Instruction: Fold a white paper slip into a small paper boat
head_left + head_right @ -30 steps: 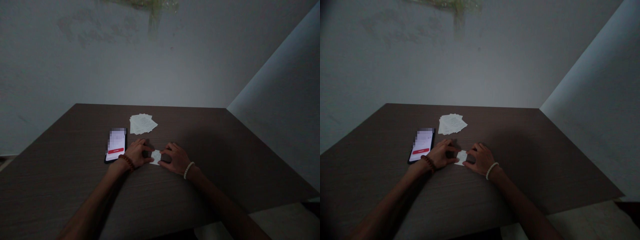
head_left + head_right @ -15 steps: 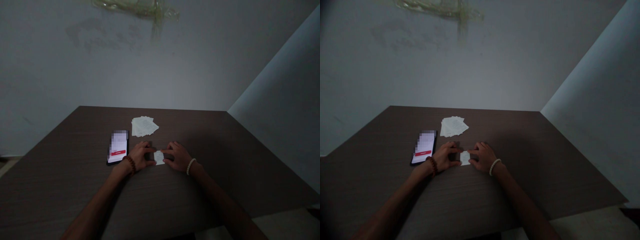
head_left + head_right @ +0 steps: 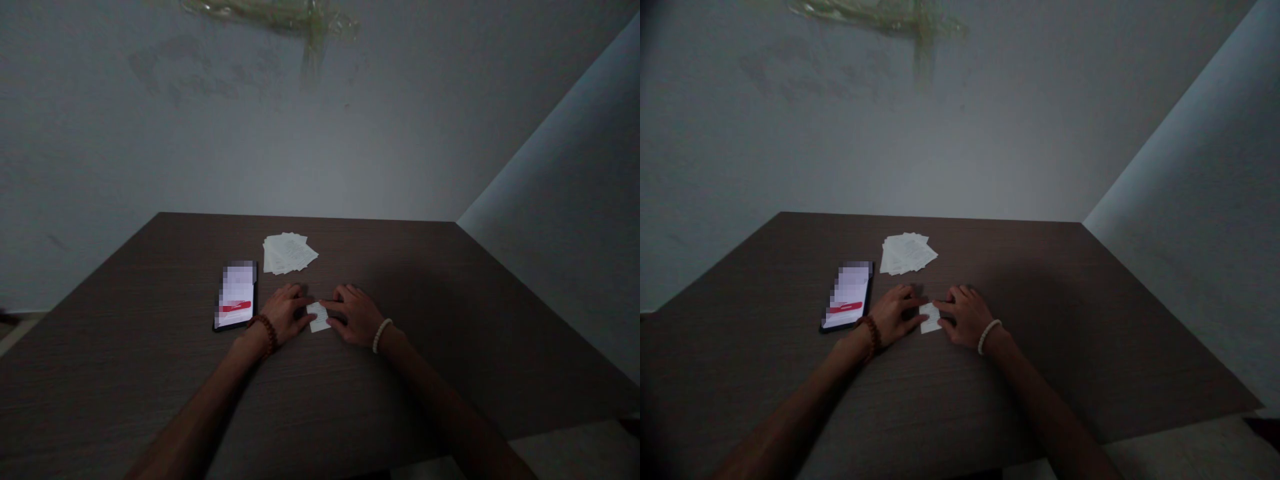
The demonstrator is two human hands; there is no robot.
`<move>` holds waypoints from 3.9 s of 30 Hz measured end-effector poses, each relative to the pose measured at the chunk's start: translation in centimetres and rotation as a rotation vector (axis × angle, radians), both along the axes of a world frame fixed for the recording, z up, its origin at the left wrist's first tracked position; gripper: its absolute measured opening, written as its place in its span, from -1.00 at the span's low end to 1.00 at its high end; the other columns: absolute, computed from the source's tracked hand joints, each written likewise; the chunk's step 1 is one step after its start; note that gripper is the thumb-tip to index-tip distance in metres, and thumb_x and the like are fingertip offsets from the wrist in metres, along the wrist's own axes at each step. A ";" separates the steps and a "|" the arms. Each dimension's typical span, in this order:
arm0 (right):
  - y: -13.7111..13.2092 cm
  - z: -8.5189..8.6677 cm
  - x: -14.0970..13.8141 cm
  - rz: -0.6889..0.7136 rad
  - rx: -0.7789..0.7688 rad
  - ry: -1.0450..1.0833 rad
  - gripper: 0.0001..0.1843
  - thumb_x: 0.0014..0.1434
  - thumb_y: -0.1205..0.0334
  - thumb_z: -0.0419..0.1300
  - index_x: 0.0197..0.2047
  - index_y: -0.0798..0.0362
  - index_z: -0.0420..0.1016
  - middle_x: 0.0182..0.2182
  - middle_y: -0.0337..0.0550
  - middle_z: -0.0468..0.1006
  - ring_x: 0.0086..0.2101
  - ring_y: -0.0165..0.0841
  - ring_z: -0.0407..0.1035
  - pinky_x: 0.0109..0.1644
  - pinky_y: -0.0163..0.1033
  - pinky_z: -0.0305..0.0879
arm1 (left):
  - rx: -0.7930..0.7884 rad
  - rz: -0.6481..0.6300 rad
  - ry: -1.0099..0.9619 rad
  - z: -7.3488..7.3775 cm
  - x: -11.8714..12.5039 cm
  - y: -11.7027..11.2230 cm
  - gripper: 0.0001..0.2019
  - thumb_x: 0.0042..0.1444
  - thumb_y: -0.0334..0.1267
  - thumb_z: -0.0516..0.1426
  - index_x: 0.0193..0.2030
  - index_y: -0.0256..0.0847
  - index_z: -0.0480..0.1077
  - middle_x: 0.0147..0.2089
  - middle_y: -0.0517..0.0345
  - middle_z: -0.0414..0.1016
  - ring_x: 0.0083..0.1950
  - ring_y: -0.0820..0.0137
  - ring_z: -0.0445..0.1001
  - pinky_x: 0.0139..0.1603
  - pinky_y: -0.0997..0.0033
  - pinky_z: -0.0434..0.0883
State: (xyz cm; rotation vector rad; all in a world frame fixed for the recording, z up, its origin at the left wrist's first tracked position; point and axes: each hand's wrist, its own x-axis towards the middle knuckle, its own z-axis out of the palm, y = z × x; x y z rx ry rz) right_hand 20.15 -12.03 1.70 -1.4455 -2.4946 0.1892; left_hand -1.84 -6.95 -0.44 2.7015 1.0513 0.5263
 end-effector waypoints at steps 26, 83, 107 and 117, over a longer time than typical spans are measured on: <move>-0.2 0.9 -0.8 0.025 -0.010 -0.105 -0.52 0.19 0.17 0.13 0.19 -0.10 0.30 -0.17 -0.07 0.28 -0.16 -0.24 0.13 -0.14 -0.17 0.03 | 0.090 0.021 0.115 1.1 -0.1 -0.3 -0.68 0.16 0.00 0.08 -0.24 -0.13 0.56 -0.38 0.04 0.40 -0.20 0.20 0.32 -0.20 0.22 0.31; 0.5 0.1 -0.7 0.052 0.059 -0.105 -0.65 0.25 0.32 0.03 0.07 -0.07 0.41 -0.21 -0.09 0.33 -0.21 -0.28 0.17 -0.20 -0.20 0.00 | 0.074 -0.154 0.080 1.4 0.9 -1.1 -0.75 0.23 -0.31 -0.01 -0.27 -0.21 0.50 -0.19 0.04 0.53 -0.14 0.23 0.34 -0.13 0.22 0.35; -0.8 -0.3 -0.6 -0.044 0.095 -0.057 -0.68 0.27 0.24 0.06 0.08 -0.09 0.42 -0.23 -0.12 0.35 -0.21 -0.30 0.17 -0.18 -0.20 0.01 | 0.190 -0.103 0.059 0.4 1.5 -1.1 -0.74 0.24 -0.30 -0.02 -0.26 -0.26 0.50 -0.11 0.00 0.52 -0.11 0.22 0.35 -0.09 0.22 0.38; -0.3 -0.2 -0.1 -0.019 0.081 -0.054 -0.67 0.27 0.23 0.06 0.08 -0.14 0.43 -0.24 -0.13 0.33 -0.22 -0.29 0.15 -0.20 -0.20 0.00 | 0.152 -0.044 0.124 1.1 1.0 -1.1 -0.70 0.23 -0.18 0.00 0.02 -0.09 0.44 0.18 0.02 0.34 0.04 0.13 0.27 -0.05 0.08 0.28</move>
